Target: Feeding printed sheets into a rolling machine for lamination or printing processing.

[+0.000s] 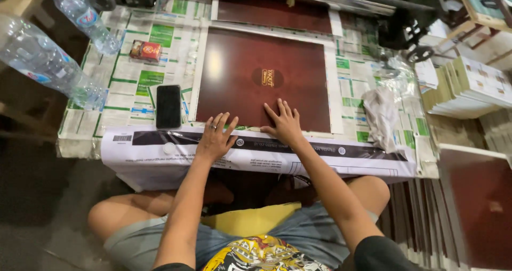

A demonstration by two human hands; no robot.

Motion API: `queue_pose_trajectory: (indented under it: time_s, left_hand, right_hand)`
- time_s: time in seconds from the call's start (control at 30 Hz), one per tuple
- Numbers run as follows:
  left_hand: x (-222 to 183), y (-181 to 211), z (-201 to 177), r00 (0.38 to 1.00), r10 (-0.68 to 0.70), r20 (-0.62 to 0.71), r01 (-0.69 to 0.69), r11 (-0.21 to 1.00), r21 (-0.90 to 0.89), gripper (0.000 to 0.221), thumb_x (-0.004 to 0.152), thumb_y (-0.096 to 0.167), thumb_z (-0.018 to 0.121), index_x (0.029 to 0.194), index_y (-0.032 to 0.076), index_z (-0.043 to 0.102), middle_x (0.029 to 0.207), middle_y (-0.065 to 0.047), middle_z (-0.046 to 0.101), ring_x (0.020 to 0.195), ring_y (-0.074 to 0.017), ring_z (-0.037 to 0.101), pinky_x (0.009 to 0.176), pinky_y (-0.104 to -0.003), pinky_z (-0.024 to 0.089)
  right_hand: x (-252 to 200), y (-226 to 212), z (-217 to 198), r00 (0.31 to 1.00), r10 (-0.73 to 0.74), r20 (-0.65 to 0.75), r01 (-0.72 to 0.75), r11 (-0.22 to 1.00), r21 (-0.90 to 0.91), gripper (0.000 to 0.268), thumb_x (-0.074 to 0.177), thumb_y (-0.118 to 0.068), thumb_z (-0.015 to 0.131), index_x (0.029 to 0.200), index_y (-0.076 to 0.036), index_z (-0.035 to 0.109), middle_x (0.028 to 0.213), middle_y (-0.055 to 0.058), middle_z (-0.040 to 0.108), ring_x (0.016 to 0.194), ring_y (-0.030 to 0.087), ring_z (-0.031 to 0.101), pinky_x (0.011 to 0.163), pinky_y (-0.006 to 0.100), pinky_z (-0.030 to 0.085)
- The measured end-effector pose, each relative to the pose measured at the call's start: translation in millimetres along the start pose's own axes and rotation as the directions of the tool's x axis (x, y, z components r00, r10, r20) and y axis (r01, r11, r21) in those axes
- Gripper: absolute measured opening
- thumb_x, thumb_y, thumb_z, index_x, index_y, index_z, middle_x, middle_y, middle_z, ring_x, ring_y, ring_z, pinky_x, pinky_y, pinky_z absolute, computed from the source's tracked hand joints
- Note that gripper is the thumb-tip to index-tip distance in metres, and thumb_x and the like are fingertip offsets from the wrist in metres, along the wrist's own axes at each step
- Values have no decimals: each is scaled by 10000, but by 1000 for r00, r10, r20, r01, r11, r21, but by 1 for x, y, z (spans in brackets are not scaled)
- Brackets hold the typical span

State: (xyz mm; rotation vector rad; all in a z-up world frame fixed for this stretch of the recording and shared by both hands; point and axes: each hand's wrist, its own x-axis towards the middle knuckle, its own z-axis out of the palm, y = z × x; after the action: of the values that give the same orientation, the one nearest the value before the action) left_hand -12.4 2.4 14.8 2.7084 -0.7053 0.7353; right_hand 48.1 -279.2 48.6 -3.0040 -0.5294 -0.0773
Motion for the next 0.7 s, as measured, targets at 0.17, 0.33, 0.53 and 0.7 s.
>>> queue_pose_trajectory:
  time_s: [0.17, 0.33, 0.53, 0.7]
  left_hand:
    - [-4, -3, 5, 997, 73, -18, -73, 997, -36, 728, 952, 497, 627, 1553, 156, 401, 1603, -184, 333, 1500, -362, 301, 1234, -589, 223]
    - [-8, -6, 4, 972, 232, -30, -231, 973, 23, 791, 958, 534, 618, 1606, 171, 347, 1692, -135, 227, 1564, -307, 202, 1236, -614, 152]
    - [-6, -3, 8, 973, 39, 228, 3, 983, -182, 847, 883, 601, 625, 1580, 191, 373, 1661, -183, 254, 1523, -384, 210, 1221, -614, 154]
    - [-2, -3, -1, 985, 32, 172, 1, 981, -194, 826, 898, 592, 637, 1565, 158, 415, 1635, -220, 318, 1516, -405, 273, 1232, -616, 172]
  right_hand:
    - [10, 11, -3, 980, -181, -79, 165, 970, -176, 863, 885, -720, 571, 1590, -257, 385, 1550, 296, 406, 1421, 443, 402, 1104, 578, 349]
    - [30, -5, -66, 950, -239, 201, 279, 938, -205, 682, 959, -642, 537, 1495, -220, 522, 1346, 233, 598, 1237, 368, 582, 961, 509, 451]
    - [8, -22, -85, 944, -167, -285, 157, 986, -57, 280, 966, -374, 660, 1138, -182, 770, 1124, 96, 676, 1066, 270, 636, 876, 441, 473]
    - [-11, -10, 16, 931, -180, -318, 173, 984, -50, 577, 962, -329, 614, 1518, -220, 503, 1429, 124, 564, 1343, 321, 517, 1062, 590, 366]
